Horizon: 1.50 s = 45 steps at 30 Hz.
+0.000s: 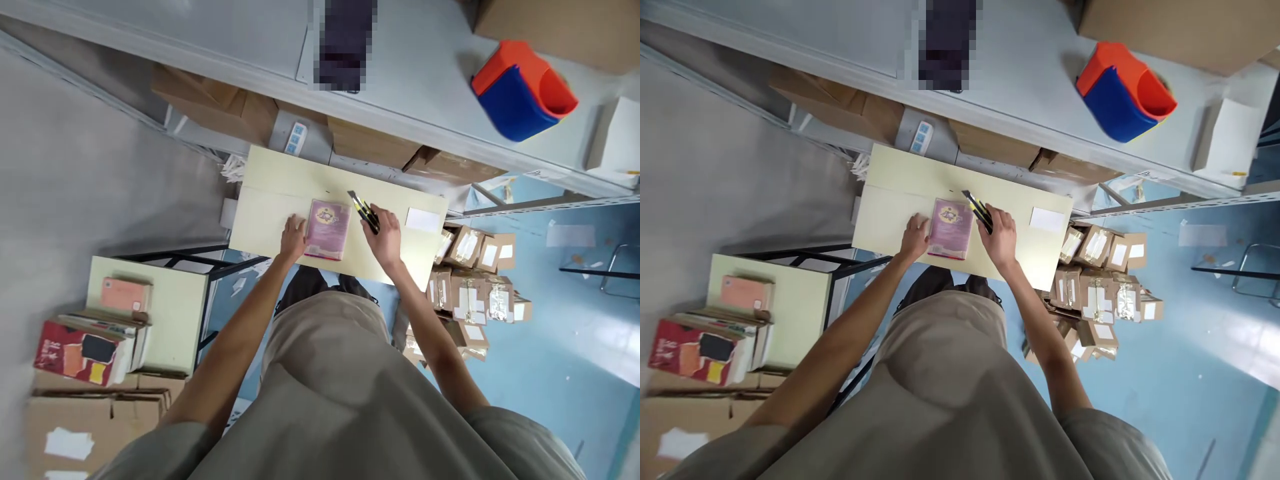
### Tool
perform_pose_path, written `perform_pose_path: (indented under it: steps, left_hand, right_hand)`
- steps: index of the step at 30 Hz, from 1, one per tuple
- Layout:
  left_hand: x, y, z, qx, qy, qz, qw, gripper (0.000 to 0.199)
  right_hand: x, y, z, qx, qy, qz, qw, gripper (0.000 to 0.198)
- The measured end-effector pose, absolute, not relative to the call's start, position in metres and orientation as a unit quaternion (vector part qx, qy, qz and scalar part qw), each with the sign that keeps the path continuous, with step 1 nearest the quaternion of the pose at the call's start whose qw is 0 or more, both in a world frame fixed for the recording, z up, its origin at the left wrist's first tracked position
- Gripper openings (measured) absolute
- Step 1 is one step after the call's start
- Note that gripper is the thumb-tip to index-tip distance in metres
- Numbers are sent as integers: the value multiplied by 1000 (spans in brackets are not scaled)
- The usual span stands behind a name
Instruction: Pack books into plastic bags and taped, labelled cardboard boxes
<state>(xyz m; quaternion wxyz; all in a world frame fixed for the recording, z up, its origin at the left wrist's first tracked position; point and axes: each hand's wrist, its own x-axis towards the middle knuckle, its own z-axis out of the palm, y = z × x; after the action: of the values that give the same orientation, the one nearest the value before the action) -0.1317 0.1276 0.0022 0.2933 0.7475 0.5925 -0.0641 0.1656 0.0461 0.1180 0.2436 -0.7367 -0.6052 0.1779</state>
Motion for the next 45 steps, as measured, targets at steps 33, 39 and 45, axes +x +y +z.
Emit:
perform_pose_path:
  steps: [33, 39, 45]
  left_hand:
    - [-187, 235, -30, 895, 279, -76, 340, 72]
    - [-184, 238, -31, 900, 273, -91, 327, 74]
    - [-182, 239, -34, 894, 281, -72, 342, 69]
  right_hand:
    - [-42, 152, 22, -826, -449, 338, -42, 68]
    - [-46, 147, 16, -826, -458, 323, -51, 68]
    - [-54, 133, 23, -813, -466, 338, -86, 66]
